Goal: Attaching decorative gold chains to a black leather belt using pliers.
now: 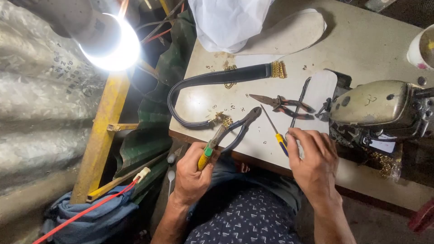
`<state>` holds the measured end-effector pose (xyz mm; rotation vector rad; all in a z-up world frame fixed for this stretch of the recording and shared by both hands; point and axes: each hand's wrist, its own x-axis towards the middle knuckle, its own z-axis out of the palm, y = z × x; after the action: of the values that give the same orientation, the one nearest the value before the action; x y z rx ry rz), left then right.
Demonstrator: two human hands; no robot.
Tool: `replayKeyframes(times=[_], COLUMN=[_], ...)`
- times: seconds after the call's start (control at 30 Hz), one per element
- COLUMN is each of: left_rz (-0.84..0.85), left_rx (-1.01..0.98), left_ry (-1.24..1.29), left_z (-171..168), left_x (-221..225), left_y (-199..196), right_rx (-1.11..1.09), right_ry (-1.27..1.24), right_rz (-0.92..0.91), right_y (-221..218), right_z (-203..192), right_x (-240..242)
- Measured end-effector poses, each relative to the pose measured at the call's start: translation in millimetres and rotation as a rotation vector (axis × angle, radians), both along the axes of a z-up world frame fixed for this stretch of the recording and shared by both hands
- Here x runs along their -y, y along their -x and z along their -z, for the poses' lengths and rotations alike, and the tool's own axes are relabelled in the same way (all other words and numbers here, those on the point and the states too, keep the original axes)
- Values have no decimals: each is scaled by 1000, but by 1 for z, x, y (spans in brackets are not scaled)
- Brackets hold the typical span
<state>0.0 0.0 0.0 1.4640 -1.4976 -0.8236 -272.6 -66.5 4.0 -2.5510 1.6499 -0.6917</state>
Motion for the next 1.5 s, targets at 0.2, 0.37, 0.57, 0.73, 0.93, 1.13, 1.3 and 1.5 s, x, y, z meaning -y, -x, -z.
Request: replayKeyframes(times=[0.2, 0.37, 0.57, 0.73, 0.93, 1.13, 1.3, 1.5], left_rz=[-32, -16, -23, -23, -21, -37, -62, -132], left_rx=[-25, -33, -43, -56, -28, -9, 75, 281], left_ry=[35, 47, 115, 110, 192, 208, 255, 330], left_z=[-4, -4, -12, -17, -22, -32, -30, -31], left_x=[5, 7, 11, 14, 15, 11, 9, 7], left_y=[-4, -13, -19, -23, -20, -25, -26, -26], right_rx=[-211, -227, -156, 224, 490, 695, 813, 1104], right_ry=[-57, -37, -55, -267, -805, -1008, -1089, -1194], right_rz=[48, 48, 66, 22, 98, -36, 23, -28], right_y=[-24, -26, -30, -39, -78, -97, -106, -114], right_z=[9, 26, 22, -8, -59, -67, -73, -75], right_x=[5, 5, 3, -11, -21, -21, -21, -23])
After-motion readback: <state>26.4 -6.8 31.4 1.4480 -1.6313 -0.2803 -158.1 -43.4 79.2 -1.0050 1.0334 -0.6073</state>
